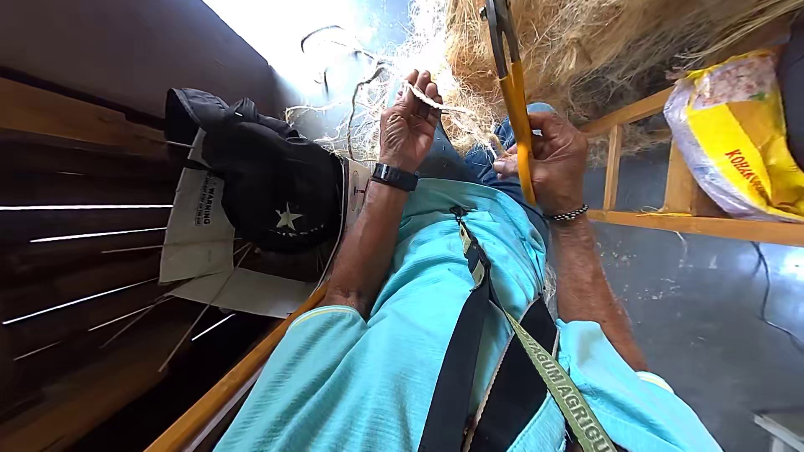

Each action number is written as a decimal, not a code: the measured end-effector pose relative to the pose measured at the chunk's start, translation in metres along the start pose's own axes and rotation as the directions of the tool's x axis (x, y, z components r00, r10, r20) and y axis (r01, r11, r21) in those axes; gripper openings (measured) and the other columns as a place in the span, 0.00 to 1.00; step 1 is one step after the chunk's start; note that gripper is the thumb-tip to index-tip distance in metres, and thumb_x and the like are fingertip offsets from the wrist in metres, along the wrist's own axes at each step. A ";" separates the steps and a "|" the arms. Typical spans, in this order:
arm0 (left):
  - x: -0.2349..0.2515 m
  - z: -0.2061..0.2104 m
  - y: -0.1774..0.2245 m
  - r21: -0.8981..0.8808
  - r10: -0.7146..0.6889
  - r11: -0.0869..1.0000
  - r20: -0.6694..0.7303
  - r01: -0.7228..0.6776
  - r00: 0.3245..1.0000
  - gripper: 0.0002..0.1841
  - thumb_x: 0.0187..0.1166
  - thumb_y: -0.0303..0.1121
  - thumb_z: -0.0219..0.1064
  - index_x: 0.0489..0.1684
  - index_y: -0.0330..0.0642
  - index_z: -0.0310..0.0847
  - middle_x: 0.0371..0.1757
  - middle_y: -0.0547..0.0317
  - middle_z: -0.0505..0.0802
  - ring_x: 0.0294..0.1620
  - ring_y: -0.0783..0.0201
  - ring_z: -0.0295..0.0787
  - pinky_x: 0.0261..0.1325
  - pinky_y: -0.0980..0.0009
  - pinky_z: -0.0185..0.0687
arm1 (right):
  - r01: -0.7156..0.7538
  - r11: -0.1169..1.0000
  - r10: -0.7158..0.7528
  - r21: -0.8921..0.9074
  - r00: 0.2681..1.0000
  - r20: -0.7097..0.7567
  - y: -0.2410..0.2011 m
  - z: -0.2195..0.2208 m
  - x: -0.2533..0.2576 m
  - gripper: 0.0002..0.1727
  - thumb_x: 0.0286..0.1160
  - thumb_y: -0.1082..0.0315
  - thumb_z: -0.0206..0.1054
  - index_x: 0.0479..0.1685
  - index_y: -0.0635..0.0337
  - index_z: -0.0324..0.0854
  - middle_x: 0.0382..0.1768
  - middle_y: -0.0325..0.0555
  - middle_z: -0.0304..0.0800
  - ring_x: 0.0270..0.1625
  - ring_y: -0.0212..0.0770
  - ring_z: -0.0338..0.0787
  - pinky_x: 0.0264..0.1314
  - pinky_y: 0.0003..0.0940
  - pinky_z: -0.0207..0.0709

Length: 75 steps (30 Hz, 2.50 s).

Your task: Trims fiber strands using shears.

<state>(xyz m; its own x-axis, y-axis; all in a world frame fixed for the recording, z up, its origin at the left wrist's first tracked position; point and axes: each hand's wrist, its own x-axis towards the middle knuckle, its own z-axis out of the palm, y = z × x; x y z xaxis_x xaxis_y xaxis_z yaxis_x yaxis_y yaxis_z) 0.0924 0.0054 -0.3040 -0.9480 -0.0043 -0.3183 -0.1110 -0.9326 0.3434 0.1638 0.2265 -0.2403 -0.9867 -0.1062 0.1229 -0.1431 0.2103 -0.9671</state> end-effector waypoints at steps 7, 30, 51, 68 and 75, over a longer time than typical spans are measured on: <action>-0.031 0.010 -0.007 0.237 -0.200 0.957 0.111 0.170 0.973 0.25 0.96 0.40 0.36 0.69 0.36 0.77 0.57 0.48 0.93 0.53 0.57 0.94 0.60 0.60 0.90 | -0.063 0.992 0.063 0.105 0.998 -0.003 0.004 0.007 0.005 0.31 0.48 0.82 0.80 0.60 0.67 0.78 0.35 0.40 0.93 0.30 0.34 0.94 0.33 0.34 0.94; -0.010 -0.040 0.068 0.846 0.405 0.513 -0.086 -0.148 0.910 0.12 0.84 0.29 0.64 0.59 0.34 0.82 0.43 0.54 0.91 0.44 0.62 0.90 0.48 0.62 0.89 | -0.114 0.985 0.116 0.128 0.993 -0.007 0.008 0.005 -0.001 0.34 0.48 0.83 0.81 0.63 0.65 0.78 0.31 0.36 0.93 0.28 0.34 0.94 0.32 0.35 0.94; -0.047 0.008 -0.006 0.557 -0.211 0.800 -0.092 0.226 0.973 0.14 0.93 0.32 0.51 0.44 0.38 0.83 0.40 0.55 0.95 0.35 0.66 0.93 0.38 0.71 0.91 | -0.033 0.999 0.030 0.038 0.995 0.092 0.009 0.023 -0.023 0.33 0.55 0.79 0.78 0.68 0.62 0.77 0.37 0.43 0.91 0.27 0.31 0.88 0.26 0.26 0.86; -0.042 -0.038 0.086 0.788 -0.217 0.575 -0.113 0.221 0.970 0.23 0.94 0.44 0.46 0.33 0.41 0.83 0.29 0.58 0.94 0.27 0.64 0.93 0.30 0.69 0.91 | -0.072 0.991 0.063 0.112 0.995 0.081 0.019 -0.001 -0.037 0.32 0.59 0.79 0.77 0.70 0.56 0.77 0.28 0.39 0.91 0.19 0.30 0.86 0.18 0.25 0.84; -0.047 -0.019 0.012 0.464 -0.406 0.812 0.015 0.353 0.914 0.18 0.90 0.26 0.44 0.73 0.35 0.69 0.61 0.44 0.91 0.54 0.53 0.95 0.59 0.57 0.91 | -0.081 0.991 0.069 0.105 0.992 0.108 0.018 -0.002 -0.036 0.33 0.58 0.78 0.77 0.70 0.56 0.78 0.28 0.39 0.91 0.20 0.30 0.87 0.19 0.26 0.85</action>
<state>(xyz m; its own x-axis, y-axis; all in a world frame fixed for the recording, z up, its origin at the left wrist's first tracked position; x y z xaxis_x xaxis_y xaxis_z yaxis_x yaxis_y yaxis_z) 0.1415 -0.0127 -0.3015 -0.8257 0.3801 -0.4169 -0.5635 -0.5917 0.5766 0.1963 0.2362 -0.2619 -0.9802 -0.1958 0.0309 -0.0543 0.1153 -0.9918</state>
